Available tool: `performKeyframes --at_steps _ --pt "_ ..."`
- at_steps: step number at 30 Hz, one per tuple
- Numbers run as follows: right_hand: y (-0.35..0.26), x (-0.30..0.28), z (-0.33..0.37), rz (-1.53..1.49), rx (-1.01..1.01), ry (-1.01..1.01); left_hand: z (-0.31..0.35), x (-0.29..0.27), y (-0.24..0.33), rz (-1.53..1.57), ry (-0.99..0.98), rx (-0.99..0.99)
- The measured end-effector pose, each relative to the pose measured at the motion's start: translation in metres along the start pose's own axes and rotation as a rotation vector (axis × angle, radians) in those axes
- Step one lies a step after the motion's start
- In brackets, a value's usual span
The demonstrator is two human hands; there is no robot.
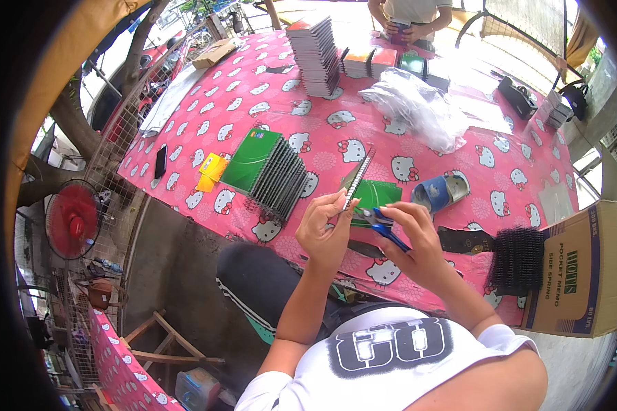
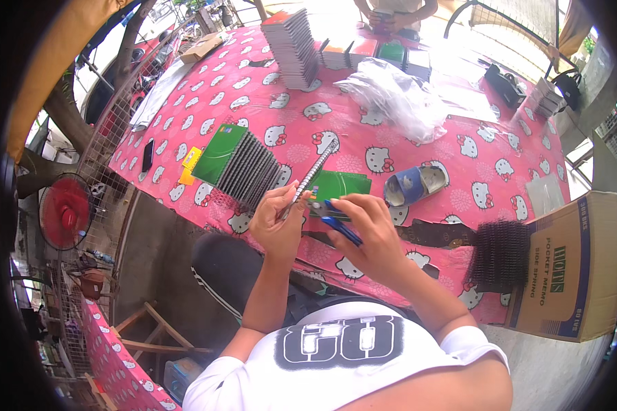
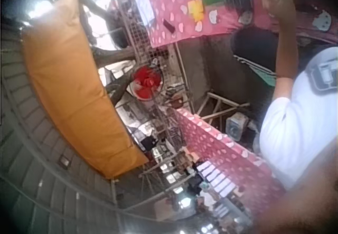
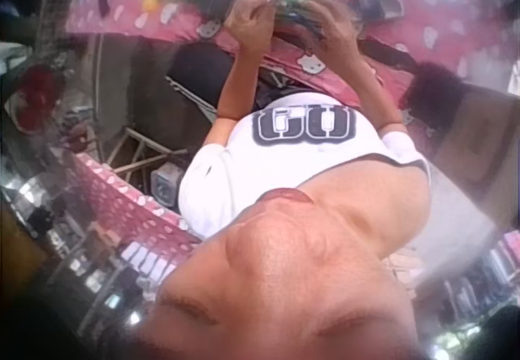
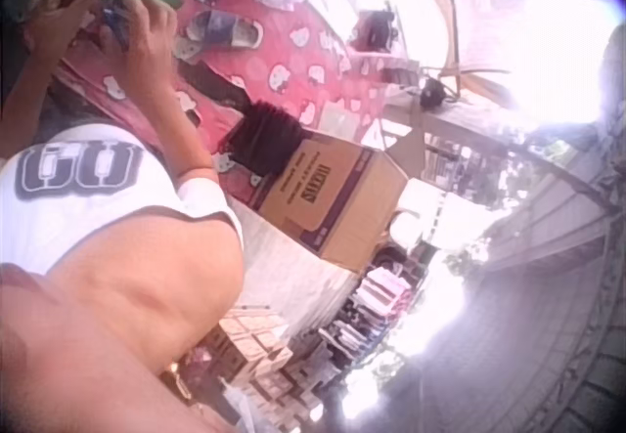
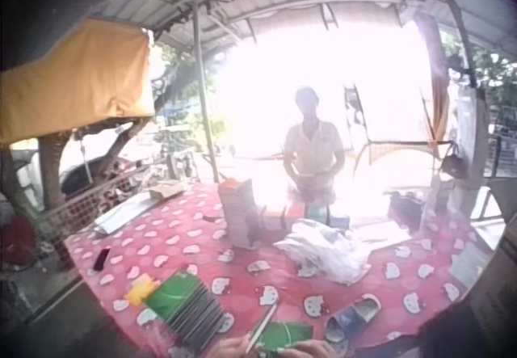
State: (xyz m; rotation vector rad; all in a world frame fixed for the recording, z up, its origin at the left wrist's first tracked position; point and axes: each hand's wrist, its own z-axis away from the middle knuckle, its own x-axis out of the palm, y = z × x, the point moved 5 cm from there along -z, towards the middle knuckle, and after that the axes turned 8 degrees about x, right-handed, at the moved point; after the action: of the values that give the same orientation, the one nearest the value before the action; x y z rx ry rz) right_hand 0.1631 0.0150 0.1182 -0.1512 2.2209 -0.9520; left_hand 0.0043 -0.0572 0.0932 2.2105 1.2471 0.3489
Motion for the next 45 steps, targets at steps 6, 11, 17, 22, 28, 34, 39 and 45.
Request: performKeyframes --at_steps 6,11,17,22,28,34,39,45 --pt "0.007 0.024 -0.008 -0.314 0.225 -0.259 0.004 -0.016 0.004 -0.048 0.004 0.034" --pt "0.027 0.056 0.006 -1.417 0.867 -0.636 -0.004 -0.024 0.009 -0.052 -0.036 0.176" --pt "0.074 0.032 0.049 -0.216 0.417 -0.198 -0.071 -0.093 -0.036 0.202 0.522 -0.228" --pt "0.136 0.023 0.135 0.383 0.384 -0.090 -0.080 -0.155 -0.142 0.002 0.419 -0.432" --pt "0.117 0.016 0.109 0.318 0.366 0.037 -0.071 -0.158 -0.160 0.040 0.421 -0.407" --pt "0.176 0.062 0.060 -0.751 1.036 -0.042 -0.082 -0.140 -0.107 -0.054 0.373 -0.227" --pt "0.205 0.089 0.049 -0.779 1.134 -0.156 -0.015 -0.020 -0.070 0.571 -0.086 -0.815" --pt "0.193 0.087 0.019 -0.800 1.211 -0.230 0.053 0.045 -0.154 0.292 -0.609 -1.521"
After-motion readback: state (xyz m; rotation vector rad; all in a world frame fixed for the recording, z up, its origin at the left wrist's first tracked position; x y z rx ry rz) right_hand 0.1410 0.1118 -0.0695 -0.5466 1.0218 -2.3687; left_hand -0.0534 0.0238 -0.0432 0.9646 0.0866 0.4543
